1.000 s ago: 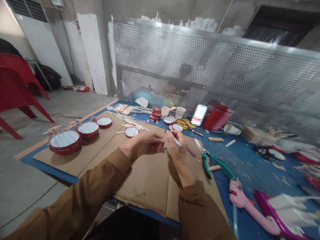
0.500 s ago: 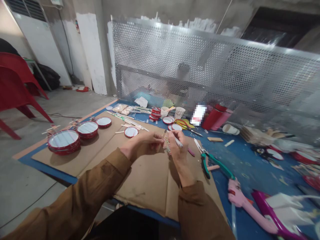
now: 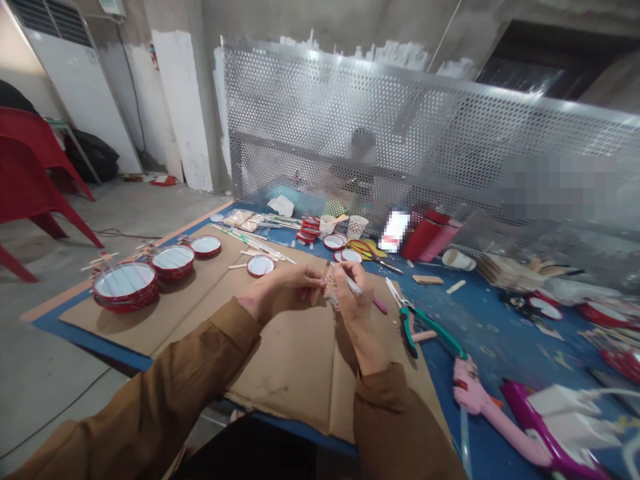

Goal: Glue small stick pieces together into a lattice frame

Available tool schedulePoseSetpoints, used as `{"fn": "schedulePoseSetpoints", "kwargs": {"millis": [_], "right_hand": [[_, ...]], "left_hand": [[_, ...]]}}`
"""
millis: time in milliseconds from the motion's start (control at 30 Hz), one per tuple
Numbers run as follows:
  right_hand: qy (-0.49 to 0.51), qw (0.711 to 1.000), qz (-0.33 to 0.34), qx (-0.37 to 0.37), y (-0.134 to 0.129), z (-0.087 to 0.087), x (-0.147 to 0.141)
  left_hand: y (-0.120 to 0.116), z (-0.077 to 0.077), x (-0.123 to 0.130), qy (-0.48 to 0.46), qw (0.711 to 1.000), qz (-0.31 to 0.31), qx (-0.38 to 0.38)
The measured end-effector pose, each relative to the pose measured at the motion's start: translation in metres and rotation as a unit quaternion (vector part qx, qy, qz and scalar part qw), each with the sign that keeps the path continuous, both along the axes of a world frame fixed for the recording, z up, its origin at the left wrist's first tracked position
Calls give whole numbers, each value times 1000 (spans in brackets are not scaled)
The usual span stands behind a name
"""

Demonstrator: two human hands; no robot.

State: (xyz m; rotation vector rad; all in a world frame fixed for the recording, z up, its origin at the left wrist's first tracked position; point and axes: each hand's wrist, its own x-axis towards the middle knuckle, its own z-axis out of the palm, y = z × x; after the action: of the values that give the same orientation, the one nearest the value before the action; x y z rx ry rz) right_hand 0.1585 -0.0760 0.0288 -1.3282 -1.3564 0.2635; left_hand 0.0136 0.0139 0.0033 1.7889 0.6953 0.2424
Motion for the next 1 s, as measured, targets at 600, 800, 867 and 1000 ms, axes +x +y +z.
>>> {"fn": "schedulePoseSetpoints", "kwargs": {"millis": [600,800,867,1000], "right_hand": [[56,996,58,-46,3,-10,3],[78,992,75,-63,-1,-3,-4],[79,992,78,-58,-2,-2,-5],[79,991,86,-71,-2,-1,-5]], "left_hand": [[3,-3,2,-10,1000,-2,-12],[1,-1,2,-4,1000,7,-7],[1,-1,2,-13,1000,4,-4],[1,-2,2,-16,1000,1,-8]]}}
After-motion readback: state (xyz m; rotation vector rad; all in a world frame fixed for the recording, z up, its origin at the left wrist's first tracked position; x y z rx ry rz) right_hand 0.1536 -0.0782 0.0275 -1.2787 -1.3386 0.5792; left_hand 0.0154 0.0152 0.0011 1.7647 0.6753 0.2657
